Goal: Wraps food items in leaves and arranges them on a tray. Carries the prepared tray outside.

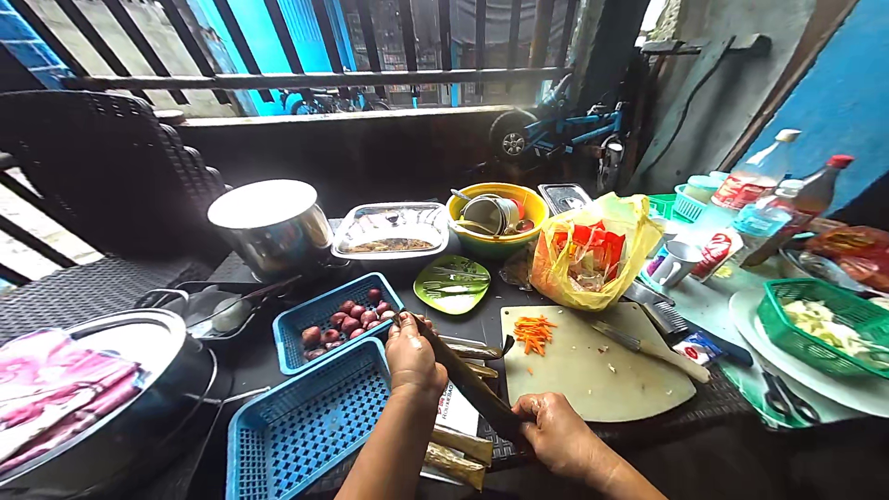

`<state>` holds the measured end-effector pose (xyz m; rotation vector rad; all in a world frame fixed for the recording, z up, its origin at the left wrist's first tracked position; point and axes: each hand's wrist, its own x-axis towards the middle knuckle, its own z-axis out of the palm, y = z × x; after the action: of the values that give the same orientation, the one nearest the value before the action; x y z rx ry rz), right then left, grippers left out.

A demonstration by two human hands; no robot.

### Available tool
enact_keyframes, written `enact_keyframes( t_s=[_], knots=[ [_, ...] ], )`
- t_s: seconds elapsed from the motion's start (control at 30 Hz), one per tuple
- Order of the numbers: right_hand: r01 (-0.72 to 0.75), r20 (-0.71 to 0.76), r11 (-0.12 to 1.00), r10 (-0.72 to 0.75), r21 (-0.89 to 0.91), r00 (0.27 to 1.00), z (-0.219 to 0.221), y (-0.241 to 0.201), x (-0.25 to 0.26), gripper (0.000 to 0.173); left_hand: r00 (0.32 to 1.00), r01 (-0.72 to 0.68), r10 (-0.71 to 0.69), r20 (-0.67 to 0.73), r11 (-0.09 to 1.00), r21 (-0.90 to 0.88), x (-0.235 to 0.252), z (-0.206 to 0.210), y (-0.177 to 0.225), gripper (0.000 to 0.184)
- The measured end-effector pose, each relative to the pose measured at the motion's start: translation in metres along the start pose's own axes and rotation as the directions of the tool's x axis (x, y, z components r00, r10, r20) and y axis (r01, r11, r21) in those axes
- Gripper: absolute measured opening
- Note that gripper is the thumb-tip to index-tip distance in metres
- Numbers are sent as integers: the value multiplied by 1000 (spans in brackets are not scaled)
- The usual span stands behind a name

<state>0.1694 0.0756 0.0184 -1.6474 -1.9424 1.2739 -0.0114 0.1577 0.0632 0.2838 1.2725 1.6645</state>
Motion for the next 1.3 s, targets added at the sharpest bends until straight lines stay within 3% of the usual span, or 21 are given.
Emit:
enact_keyframes(
  t_s=[0.1,0.2,0.3,0.43,0.57,0.7,0.83,1.0,1.13,1.23,1.3],
  knots=[
    [261,-35,965,-261,9,965,3,11,-3,20,1000,18,-21,19,990,138,11,-6,-4,27],
    [492,-145,866,-478,91,867,13,27,0,18,999,-21,12,34,957,288,25,-16,-16,29],
    [636,-249,765,-599,102,761,22,36,4,13,997,-79,75,26,908,413,36,-27,-33,30],
    [762,-315,646,-734,-48,602,32,34,8,34,998,-64,67,13,857,511,41,-34,-51,29],
    [697,-453,693,-690,-185,565,44,34,7,40,999,-34,44,-5,841,541,44,-40,-63,29],
    [607,-611,777,-565,-169,554,56,32,7,27,998,-20,45,-33,838,545,43,-43,-72,29],
    [599,-662,793,-508,-109,552,59,29,5,21,998,-10,46,-52,835,551,41,-40,-76,28],
    [577,-647,815,-471,-57,600,61,31,3,57,999,-20,43,-28,833,553,41,-42,-78,29],
    [585,-664,809,-471,-61,581,62,43,6,66,1000,26,-22,-14,871,491,40,-45,-79,27],
    [588,-674,809,-419,27,608,60,49,7,69,998,57,-57,-12,924,378,40,-48,-80,22],
    [583,-684,803,-356,124,636,58,50,6,72,997,77,-76,-13,959,271,40,-49,-79,39]
  ],
)
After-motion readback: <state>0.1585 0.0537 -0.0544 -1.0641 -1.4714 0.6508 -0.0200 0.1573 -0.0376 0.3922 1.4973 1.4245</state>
